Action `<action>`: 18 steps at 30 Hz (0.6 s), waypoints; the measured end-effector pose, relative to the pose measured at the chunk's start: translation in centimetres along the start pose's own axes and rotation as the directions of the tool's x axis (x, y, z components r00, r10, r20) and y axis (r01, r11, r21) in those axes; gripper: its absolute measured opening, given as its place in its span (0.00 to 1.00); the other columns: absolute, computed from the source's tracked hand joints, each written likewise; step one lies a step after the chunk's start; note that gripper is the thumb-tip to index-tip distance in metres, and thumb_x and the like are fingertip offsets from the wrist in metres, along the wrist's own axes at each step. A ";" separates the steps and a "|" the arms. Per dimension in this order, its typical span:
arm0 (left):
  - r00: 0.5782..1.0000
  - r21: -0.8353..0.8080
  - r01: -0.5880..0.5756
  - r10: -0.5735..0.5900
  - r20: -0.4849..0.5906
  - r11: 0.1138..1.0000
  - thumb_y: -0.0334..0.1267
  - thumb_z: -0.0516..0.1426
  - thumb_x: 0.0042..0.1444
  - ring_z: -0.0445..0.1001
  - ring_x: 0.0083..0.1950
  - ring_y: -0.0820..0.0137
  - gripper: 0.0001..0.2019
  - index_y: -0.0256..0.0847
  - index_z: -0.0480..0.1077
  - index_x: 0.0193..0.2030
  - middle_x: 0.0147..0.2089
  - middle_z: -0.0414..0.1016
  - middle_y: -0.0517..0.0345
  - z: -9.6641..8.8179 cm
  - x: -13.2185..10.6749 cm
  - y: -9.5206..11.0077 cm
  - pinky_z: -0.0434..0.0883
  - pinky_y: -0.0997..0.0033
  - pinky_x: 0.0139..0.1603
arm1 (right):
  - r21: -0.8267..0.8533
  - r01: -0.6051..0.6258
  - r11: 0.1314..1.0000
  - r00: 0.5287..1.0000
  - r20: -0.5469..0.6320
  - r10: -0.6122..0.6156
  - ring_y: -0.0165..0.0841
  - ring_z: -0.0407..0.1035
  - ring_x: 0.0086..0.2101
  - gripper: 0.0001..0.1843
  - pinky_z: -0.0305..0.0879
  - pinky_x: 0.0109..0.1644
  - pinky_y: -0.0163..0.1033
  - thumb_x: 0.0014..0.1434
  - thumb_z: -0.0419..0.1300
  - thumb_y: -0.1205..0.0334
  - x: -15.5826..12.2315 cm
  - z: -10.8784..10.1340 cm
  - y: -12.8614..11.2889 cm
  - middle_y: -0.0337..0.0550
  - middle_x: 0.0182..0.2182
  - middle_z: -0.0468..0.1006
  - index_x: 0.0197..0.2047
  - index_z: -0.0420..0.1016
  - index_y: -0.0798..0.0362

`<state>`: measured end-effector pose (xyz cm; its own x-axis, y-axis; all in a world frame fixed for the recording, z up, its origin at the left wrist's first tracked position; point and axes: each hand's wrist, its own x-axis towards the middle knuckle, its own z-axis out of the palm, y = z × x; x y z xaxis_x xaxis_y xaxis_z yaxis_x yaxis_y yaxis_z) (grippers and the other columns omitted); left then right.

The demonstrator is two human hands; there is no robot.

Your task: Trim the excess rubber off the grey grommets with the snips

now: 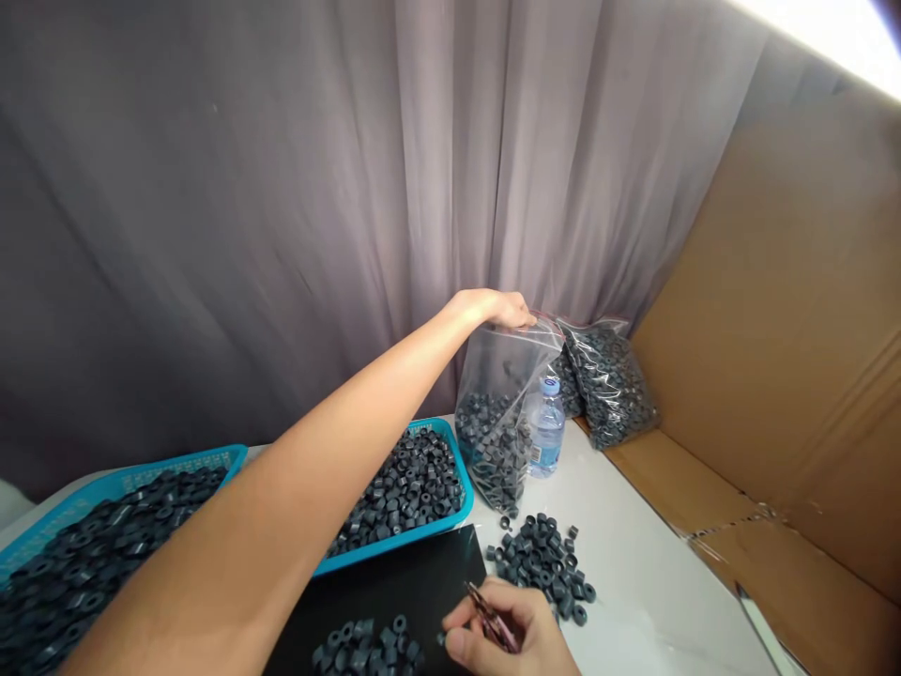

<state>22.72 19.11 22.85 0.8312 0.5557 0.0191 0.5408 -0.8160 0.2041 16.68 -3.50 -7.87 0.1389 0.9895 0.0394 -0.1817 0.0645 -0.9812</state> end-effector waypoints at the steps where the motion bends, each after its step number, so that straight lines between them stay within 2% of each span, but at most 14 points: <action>1: 0.999 0.002 -0.023 0.023 -0.025 1.000 0.43 0.60 0.65 0.77 0.53 0.59 0.19 0.39 0.70 0.60 0.59 0.73 0.48 -0.1 -0.2 -0.2 0.77 0.52 0.52 | 0.001 0.005 1.000 1.000 0.010 -0.005 0.26 0.58 0.23 0.27 0.59 0.30 0.34 0.45 0.74 0.37 0.0 -0.2 -0.6 0.38 0.23 0.68 0.32 0.86 0.56; 4: 0.977 -0.003 -0.122 0.119 -0.174 0.993 0.43 0.54 0.70 0.77 0.51 0.60 0.15 0.35 0.74 0.52 0.52 0.77 0.48 -0.3 -1.5 -0.6 0.74 0.52 0.54 | 0.019 0.012 1.000 1.000 -0.007 -0.012 0.27 0.58 0.25 0.25 0.58 0.32 0.34 0.46 0.74 0.40 0.0 -1.0 -2.3 0.38 0.24 0.69 0.33 0.86 0.55; 6: 0.934 0.001 -0.184 0.176 -0.310 0.983 0.42 0.47 0.73 0.76 0.52 0.59 0.17 0.35 0.74 0.48 0.48 0.78 0.48 -0.1 -3.2 -0.4 0.69 0.53 0.58 | 0.020 0.013 1.000 0.999 -0.042 -0.012 0.28 0.59 0.26 0.24 0.58 0.32 0.35 0.48 0.74 0.41 0.0 -1.4 -3.3 0.39 0.24 0.69 0.34 0.86 0.55; 8: 0.858 0.004 -0.250 0.224 -0.463 0.968 0.38 0.45 0.73 0.72 0.56 0.61 0.15 0.38 0.71 0.50 0.51 0.76 0.50 0.9 -6.1 0.2 0.65 0.56 0.61 | -0.012 0.032 0.999 0.997 -0.073 -0.033 0.29 0.61 0.28 0.21 0.58 0.33 0.35 0.50 0.73 0.43 -0.1 -2.0 -4.3 0.39 0.26 0.70 0.35 0.86 0.54; 9: 0.806 0.005 -0.284 0.242 -0.540 0.959 0.36 0.45 0.73 0.71 0.57 0.63 0.13 0.40 0.70 0.50 0.53 0.75 0.51 1.8 -8.0 0.6 0.64 0.59 0.62 | -0.036 0.047 0.998 0.995 -0.085 -0.050 0.30 0.62 0.30 0.20 0.58 0.34 0.35 0.51 0.73 0.44 -0.1 -2.3 -4.9 0.40 0.27 0.71 0.35 0.85 0.54; 10: 0.700 0.004 -0.361 0.273 -0.660 0.933 0.35 0.47 0.72 0.72 0.53 0.64 0.10 0.40 0.70 0.47 0.49 0.75 0.52 3.1 -10.2 1.0 0.65 0.61 0.59 | -0.060 0.062 0.996 0.994 -0.090 -0.068 0.31 0.63 0.31 0.19 0.59 0.35 0.35 0.52 0.72 0.44 -0.2 -2.6 -5.4 0.41 0.30 0.73 0.34 0.85 0.53; 11: 0.633 -0.025 -0.402 0.258 -0.730 0.915 0.34 0.48 0.71 0.72 0.49 0.66 0.09 0.41 0.69 0.44 0.46 0.75 0.55 4.7 -12.7 1.3 0.67 0.64 0.56 | -0.075 0.073 0.994 0.992 -0.094 -0.080 0.32 0.65 0.33 0.18 0.60 0.36 0.35 0.52 0.72 0.45 -0.3 -2.9 -5.9 0.42 0.32 0.74 0.34 0.85 0.53; 12: 0.614 -0.091 -0.400 0.193 -0.765 0.912 0.35 0.49 0.71 0.72 0.46 0.68 0.08 0.42 0.68 0.42 0.43 0.74 0.57 6.7 -15.2 1.6 0.68 0.67 0.52 | -0.085 0.075 0.994 0.993 -0.090 -0.082 0.32 0.65 0.34 0.17 0.60 0.36 0.35 0.52 0.72 0.45 -0.4 -3.2 -6.4 0.43 0.33 0.74 0.34 0.85 0.52; 13: 0.636 -0.185 -0.369 0.103 -0.765 0.911 0.36 0.50 0.71 0.71 0.43 0.69 0.07 0.43 0.67 0.41 0.41 0.73 0.59 8.9 -17.6 1.7 0.69 0.69 0.48 | -0.089 0.070 0.994 0.993 -0.084 -0.077 0.32 0.66 0.34 0.17 0.61 0.37 0.34 0.52 0.72 0.46 -0.6 -3.6 -6.8 0.43 0.34 0.75 0.34 0.84 0.52; 14: 0.687 -0.284 -0.325 0.019 -0.726 0.902 0.37 0.51 0.70 0.71 0.42 0.70 0.05 0.44 0.67 0.42 0.40 0.72 0.60 11.3 -19.9 1.8 0.69 0.70 0.47 | -0.090 0.059 0.994 0.995 -0.079 -0.066 0.31 0.66 0.33 0.16 0.61 0.36 0.34 0.52 0.73 0.46 -0.8 -4.0 -7.0 0.42 0.34 0.75 0.34 0.84 0.52; 16: 0.824 -0.469 -0.189 -0.120 -0.553 0.863 0.38 0.55 0.69 0.73 0.44 0.71 0.02 0.47 0.67 0.47 0.43 0.73 0.62 16.1 -23.6 1.6 0.70 0.71 0.49 | -0.091 0.036 0.995 0.996 -0.081 -0.043 0.29 0.64 0.31 0.16 0.60 0.32 0.33 0.52 0.73 0.47 -1.3 -4.8 -7.0 0.42 0.34 0.76 0.34 0.84 0.51; 18: 0.911 -0.607 -0.077 -0.192 -0.366 0.791 0.42 0.61 0.64 0.74 0.48 0.71 0.12 0.51 0.67 0.53 0.49 0.74 0.62 20.1 -25.8 1.4 0.71 0.71 0.53 | -0.090 0.019 0.996 0.993 -0.113 -0.029 0.27 0.62 0.28 0.16 0.56 0.28 0.32 0.52 0.73 0.47 -1.8 -5.5 -6.5 0.41 0.33 0.77 0.35 0.84 0.51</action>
<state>4.58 0.43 2.96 0.6057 0.7212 0.3363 0.2854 -0.5914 0.7542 22.95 -6.39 -2.59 0.2533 0.9663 0.0463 -0.0907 0.0713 -0.9933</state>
